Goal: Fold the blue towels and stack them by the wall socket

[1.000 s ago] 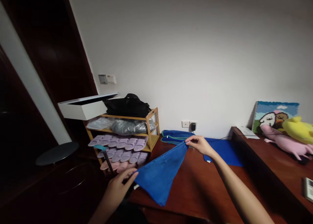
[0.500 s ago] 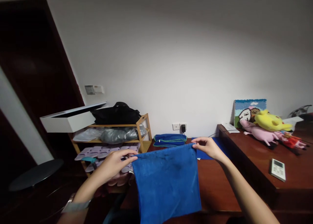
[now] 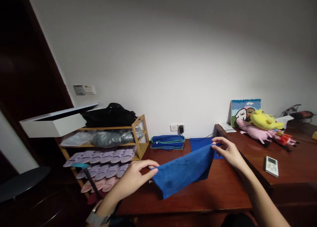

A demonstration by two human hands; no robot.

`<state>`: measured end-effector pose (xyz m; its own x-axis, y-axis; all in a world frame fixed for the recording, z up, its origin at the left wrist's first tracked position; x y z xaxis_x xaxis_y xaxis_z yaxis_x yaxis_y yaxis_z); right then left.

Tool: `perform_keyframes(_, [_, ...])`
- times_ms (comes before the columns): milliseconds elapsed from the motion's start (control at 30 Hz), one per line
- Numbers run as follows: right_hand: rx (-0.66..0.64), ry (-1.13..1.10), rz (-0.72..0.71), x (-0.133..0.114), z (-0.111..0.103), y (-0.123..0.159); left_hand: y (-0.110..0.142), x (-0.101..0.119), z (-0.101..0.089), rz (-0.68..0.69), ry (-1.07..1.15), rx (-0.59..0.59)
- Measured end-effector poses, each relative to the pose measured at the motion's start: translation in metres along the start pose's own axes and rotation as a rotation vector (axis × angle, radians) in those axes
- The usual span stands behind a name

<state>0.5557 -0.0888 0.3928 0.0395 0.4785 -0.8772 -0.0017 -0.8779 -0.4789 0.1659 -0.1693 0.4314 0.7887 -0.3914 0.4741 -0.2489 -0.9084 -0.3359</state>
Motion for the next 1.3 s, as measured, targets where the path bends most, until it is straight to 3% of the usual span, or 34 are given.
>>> perform_keyframes(100, [0.132,0.013,-0.062,0.008,-0.019,-0.016,-0.002,0.017,0.024,0.013,0.092,-0.039])
perform_keyframes(200, [0.14,0.121,-0.082,0.03,-0.001,-0.055,-0.009,0.007,0.05,-0.019,0.204,-0.056])
perform_keyframes(300, [0.027,0.264,-0.009,0.069,0.06,-0.101,-0.01,-0.034,0.083,-0.103,0.344,-0.047])
perform_keyframes(400, [-0.091,0.301,0.039,0.11,0.145,-0.123,0.004,-0.101,0.125,-0.231,0.438,0.017])
perform_keyframes(500, [-0.229,0.33,0.077,0.151,0.228,-0.105,0.032,-0.175,0.17,-0.357,0.369,0.076])
perform_keyframes(600, [-0.342,0.377,0.133,0.189,0.272,-0.046,0.061,-0.232,0.204,-0.431,0.215,0.096])
perform_keyframes(700, [-0.381,0.451,0.19,0.225,0.259,0.031,0.08,-0.263,0.22,-0.454,0.091,0.084])
perform_keyframes(833, [-0.336,0.723,0.245,0.27,0.187,0.123,0.09,-0.273,0.23,-0.437,0.06,0.031])
perform_keyframes(933, [-0.313,0.858,0.309,0.295,0.14,0.17,0.093,-0.269,0.231,-0.418,0.013,0.021])
perform_keyframes(1033, [-0.326,0.849,0.302,0.3,0.123,0.19,0.097,-0.264,0.236,-0.402,-0.069,-0.024])
perform_keyframes(1300, [-0.312,0.876,0.312,0.301,0.111,0.196,0.109,-0.261,0.247,-0.396,-0.338,-0.203])
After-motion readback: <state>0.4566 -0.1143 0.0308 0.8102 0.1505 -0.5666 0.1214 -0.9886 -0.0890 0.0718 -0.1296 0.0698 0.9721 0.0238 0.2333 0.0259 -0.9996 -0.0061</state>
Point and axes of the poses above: each hand's wrist, its own y-axis away from the middle knuckle, its own z-axis out of the palm, x = y × z, the point moved 9 cm from there along -y, towards the middle knuckle, and after that the axes turned 8 degrees about -y, right-handed, at the moved point
